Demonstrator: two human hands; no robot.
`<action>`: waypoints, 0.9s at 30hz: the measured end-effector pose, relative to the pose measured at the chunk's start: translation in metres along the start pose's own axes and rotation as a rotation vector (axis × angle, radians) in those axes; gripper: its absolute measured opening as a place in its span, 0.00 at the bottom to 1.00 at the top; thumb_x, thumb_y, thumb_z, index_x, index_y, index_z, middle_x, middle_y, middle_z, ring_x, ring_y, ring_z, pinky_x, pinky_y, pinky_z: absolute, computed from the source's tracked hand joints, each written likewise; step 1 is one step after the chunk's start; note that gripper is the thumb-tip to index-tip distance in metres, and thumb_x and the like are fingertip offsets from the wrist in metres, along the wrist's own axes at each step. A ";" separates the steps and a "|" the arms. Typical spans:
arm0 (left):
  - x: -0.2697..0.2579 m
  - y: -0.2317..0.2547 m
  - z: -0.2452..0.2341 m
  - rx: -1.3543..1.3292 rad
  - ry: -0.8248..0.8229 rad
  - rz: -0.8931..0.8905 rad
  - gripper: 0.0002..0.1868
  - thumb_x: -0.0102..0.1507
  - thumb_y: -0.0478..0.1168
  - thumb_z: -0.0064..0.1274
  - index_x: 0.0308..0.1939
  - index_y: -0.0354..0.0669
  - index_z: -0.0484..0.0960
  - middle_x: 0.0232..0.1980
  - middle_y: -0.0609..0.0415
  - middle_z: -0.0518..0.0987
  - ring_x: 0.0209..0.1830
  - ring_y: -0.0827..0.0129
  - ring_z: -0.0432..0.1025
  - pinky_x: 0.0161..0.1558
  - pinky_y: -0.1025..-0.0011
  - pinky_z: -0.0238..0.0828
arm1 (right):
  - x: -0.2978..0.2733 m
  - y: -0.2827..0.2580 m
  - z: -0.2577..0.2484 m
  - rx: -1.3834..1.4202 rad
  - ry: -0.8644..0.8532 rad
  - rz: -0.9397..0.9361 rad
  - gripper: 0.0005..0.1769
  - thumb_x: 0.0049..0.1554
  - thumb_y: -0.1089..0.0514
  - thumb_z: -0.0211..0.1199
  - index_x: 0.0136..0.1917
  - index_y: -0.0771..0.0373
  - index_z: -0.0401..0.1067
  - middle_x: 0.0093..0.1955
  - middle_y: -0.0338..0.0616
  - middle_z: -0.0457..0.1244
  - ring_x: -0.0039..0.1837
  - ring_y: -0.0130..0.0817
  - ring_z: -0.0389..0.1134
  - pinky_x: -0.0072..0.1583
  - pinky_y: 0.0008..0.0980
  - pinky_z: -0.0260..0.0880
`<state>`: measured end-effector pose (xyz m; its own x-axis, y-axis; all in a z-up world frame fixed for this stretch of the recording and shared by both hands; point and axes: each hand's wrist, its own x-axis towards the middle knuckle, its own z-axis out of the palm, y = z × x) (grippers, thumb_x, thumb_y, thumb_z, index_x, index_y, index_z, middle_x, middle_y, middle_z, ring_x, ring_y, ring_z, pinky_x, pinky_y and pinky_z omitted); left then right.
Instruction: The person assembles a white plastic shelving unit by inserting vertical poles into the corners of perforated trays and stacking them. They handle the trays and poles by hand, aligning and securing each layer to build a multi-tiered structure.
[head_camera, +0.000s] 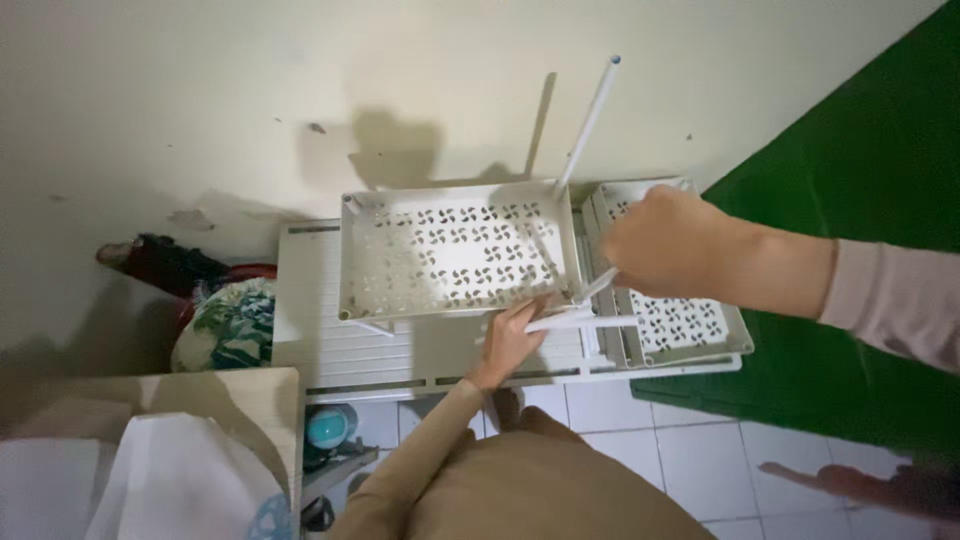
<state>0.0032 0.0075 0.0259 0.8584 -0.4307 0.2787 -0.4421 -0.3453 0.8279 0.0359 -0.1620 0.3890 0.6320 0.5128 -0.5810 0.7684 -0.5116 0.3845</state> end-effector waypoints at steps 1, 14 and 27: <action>0.002 0.006 -0.003 -0.048 -0.067 -0.084 0.23 0.59 0.38 0.67 0.58 0.40 0.83 0.56 0.45 0.81 0.41 0.60 0.80 0.41 0.69 0.82 | -0.007 0.005 -0.009 0.045 -0.011 0.043 0.18 0.60 0.39 0.60 0.45 0.55 0.76 0.40 0.40 0.70 0.46 0.40 0.73 0.46 0.38 0.71; -0.027 0.089 -0.089 -0.717 0.227 -0.282 0.27 0.73 0.55 0.36 0.38 0.40 0.84 0.27 0.57 0.78 0.19 0.79 0.65 0.19 0.79 0.60 | -0.096 -0.097 0.070 1.850 0.630 -0.137 0.20 0.62 0.49 0.60 0.59 0.67 0.77 0.54 0.50 0.70 0.50 0.39 0.71 0.50 0.41 0.75; -0.054 0.135 -0.141 -0.566 0.085 -0.308 0.21 0.74 0.49 0.44 0.39 0.36 0.83 0.27 0.58 0.76 0.24 0.77 0.67 0.27 0.75 0.64 | 0.091 -0.141 0.060 1.972 0.760 -0.213 0.16 0.60 0.68 0.58 0.61 0.70 0.69 0.55 0.46 0.68 0.44 0.29 0.70 0.42 0.26 0.72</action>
<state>-0.0662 0.1021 0.1912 0.9518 -0.3068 0.0057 0.0133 0.0598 0.9981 -0.0205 -0.0845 0.2393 0.8675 0.4969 0.0239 0.0469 -0.0338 -0.9983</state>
